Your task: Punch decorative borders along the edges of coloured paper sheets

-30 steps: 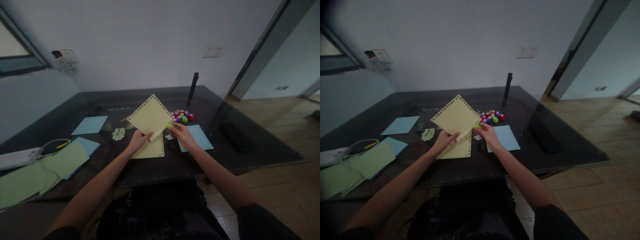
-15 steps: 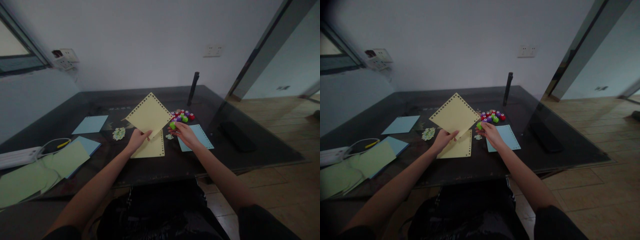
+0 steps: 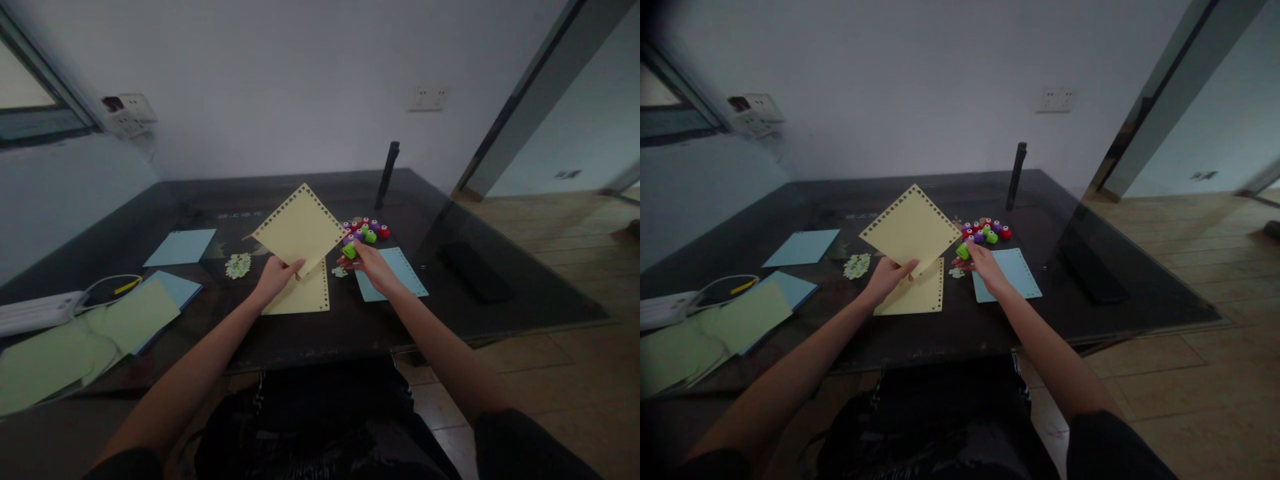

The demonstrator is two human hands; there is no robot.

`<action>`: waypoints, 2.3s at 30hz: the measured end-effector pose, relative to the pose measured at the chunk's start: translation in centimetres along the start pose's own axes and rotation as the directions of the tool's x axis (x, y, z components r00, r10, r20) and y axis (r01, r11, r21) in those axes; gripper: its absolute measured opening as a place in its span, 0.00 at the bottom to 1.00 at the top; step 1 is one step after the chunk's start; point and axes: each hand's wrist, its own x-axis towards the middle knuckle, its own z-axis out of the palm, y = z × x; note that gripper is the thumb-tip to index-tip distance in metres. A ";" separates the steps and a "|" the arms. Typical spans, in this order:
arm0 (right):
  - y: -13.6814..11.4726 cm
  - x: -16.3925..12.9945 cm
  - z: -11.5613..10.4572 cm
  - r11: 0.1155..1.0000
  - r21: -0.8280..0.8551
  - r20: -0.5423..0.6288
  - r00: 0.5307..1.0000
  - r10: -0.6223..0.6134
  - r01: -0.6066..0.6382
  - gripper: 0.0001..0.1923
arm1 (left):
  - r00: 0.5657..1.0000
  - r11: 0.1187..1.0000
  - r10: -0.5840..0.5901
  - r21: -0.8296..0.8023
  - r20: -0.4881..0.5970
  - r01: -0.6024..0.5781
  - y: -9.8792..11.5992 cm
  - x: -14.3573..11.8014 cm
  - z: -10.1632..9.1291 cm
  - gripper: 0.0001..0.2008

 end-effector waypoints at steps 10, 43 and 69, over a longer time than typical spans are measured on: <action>1.4 1.1 -1.1 0.857 -0.486 0.046 0.984 -0.170 0.170 0.23 | 1.000 1.000 -0.005 -0.021 0.010 0.005 0.8 -0.2 0.0 0.09; -2.1 0.8 -3.1 0.975 0.186 -0.073 0.991 -0.108 0.120 0.18 | 0.999 0.998 -0.005 0.061 0.047 0.002 -1.1 0.6 -0.7 0.17; 1.3 13.3 -15.3 0.681 -0.707 -0.428 0.883 -0.194 -0.193 0.08 | 0.873 0.975 -0.152 -0.075 0.463 0.210 2.8 -0.7 4.1 0.18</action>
